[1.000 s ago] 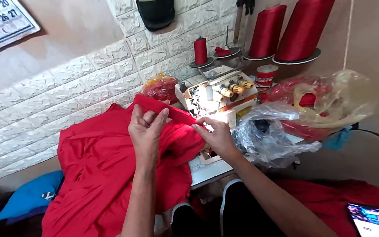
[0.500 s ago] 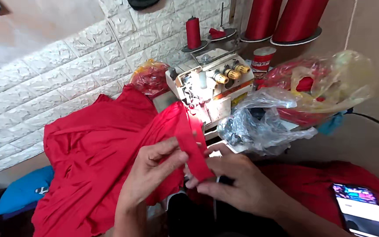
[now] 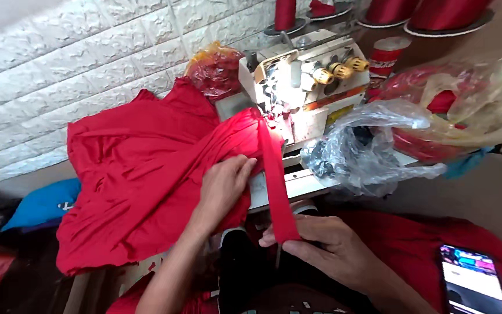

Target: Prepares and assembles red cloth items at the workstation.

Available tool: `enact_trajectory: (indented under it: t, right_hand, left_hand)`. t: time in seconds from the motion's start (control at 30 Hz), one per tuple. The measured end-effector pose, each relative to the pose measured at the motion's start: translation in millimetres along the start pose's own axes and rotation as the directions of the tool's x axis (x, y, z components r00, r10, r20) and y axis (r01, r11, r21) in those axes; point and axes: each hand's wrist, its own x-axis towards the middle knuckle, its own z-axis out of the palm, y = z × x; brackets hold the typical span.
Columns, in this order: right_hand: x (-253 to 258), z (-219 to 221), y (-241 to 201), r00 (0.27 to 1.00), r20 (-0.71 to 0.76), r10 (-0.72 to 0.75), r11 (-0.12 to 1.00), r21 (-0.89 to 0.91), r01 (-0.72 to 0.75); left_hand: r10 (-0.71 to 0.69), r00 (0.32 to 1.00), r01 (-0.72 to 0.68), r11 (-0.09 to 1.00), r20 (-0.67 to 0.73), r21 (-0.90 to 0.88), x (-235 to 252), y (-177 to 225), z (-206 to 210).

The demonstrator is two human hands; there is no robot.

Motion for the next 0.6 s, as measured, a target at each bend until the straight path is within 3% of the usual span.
enact_trajectory:
  t: [0.1, 0.17, 0.27, 0.4, 0.5, 0.6]
  right_hand:
    - [14, -7, -9, 0.998, 0.003, -0.066, 0.998, -0.021, 0.066]
    - [24, -11, -14, 0.995, -0.005, -0.097, 0.995, 0.01, 0.097]
    - [44, -16, -23, 0.991, -0.046, -0.123, 0.991, 0.047, 0.125]
    - [87, -14, -31, 0.979, -0.034, -0.2, 0.974, -0.111, 0.195]
    - [126, 8, -36, 0.989, 0.096, -0.115, 0.964, -0.228, 0.134]
    - [167, 19, -39, 0.99, 0.037, -0.137, 0.981, -0.132, 0.14]
  left_hand:
    - [-0.045, 0.994, 0.0, 0.913, 0.1, 0.408, 4, -27, -39]
    - [-0.16, 0.959, 0.025, 0.869, 0.233, 0.495, 3, -42, -73]
    - [-0.026, 0.931, -0.154, 0.875, 0.363, 0.459, -8, -56, -123]
    - [0.232, 0.891, -0.31, 0.939, 0.391, 0.149, -20, -32, -173]
    - [0.389, 0.882, -0.325, 0.911, 0.267, -0.255, -20, 18, -188]
    - [0.33, 0.938, -0.345, 0.912, -0.103, -0.221, -9, 37, -167]
